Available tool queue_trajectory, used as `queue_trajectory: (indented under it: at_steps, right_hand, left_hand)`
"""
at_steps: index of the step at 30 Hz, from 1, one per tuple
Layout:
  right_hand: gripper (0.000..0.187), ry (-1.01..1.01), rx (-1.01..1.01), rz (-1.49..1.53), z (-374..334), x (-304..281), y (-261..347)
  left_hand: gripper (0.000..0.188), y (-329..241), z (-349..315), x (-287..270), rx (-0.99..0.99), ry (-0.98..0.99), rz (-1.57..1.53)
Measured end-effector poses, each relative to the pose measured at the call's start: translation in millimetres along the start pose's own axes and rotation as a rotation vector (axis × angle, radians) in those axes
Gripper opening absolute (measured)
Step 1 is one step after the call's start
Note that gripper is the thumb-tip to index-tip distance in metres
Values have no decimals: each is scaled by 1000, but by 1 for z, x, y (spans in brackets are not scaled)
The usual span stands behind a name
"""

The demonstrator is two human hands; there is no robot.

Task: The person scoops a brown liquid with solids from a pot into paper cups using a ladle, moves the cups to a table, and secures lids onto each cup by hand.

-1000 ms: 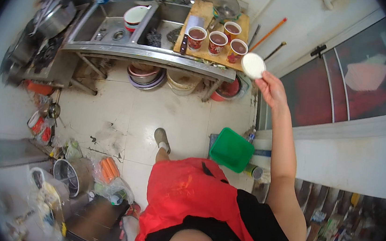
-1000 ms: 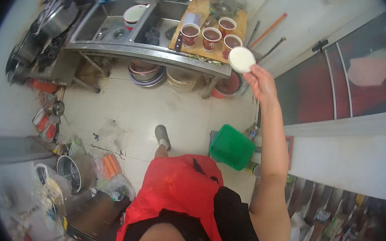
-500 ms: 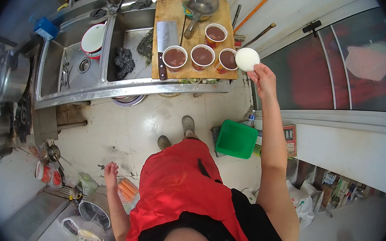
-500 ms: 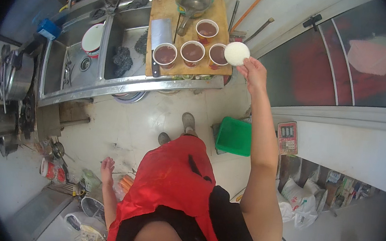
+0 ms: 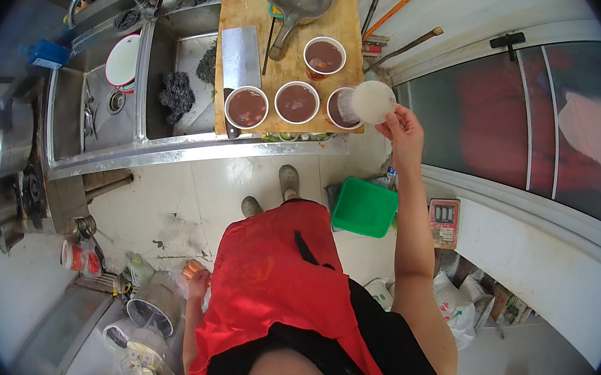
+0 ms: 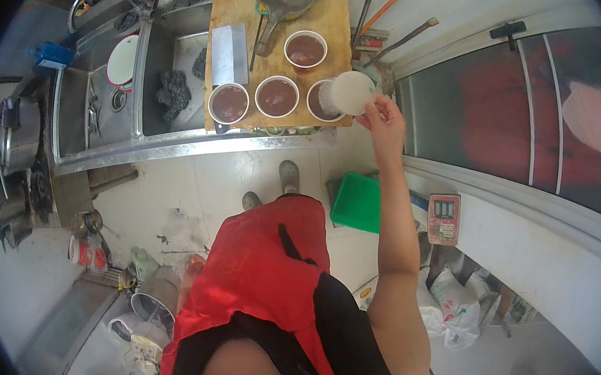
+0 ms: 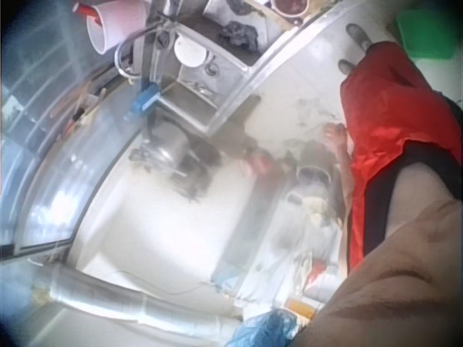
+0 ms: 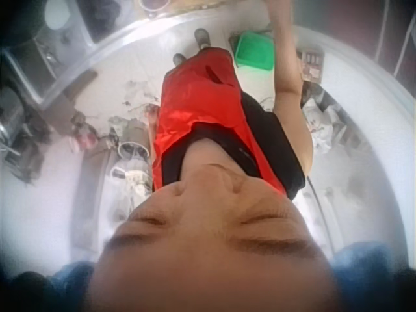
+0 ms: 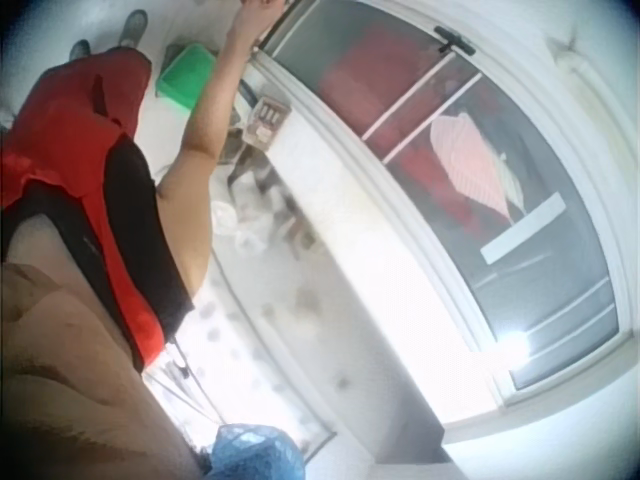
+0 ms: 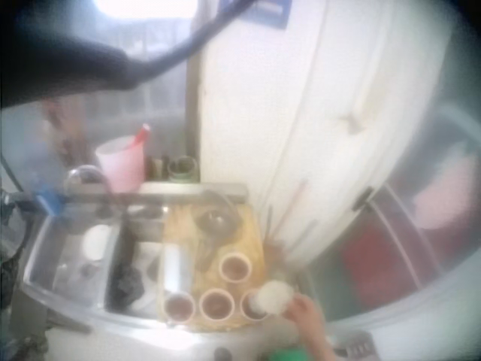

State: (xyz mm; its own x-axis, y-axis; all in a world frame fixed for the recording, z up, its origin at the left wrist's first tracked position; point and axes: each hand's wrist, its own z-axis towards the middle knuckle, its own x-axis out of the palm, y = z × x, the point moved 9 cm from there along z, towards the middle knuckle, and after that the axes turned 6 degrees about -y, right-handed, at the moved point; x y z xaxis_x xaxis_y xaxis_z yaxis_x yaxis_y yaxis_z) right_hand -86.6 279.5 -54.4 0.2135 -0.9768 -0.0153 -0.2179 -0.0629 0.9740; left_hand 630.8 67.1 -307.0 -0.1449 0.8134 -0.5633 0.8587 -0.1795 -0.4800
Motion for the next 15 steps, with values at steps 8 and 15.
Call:
queue_trajectory:
  at_steps: [8,15]
  right_hand:
    - [25,39,123,82,18,8,-7]
    - [25,105,44,106,45,45,26]
  left_hand:
    - [27,-22,19,-11,-314,-126,-516]
    - [28,-72,15,-25,-315,-177,-499]
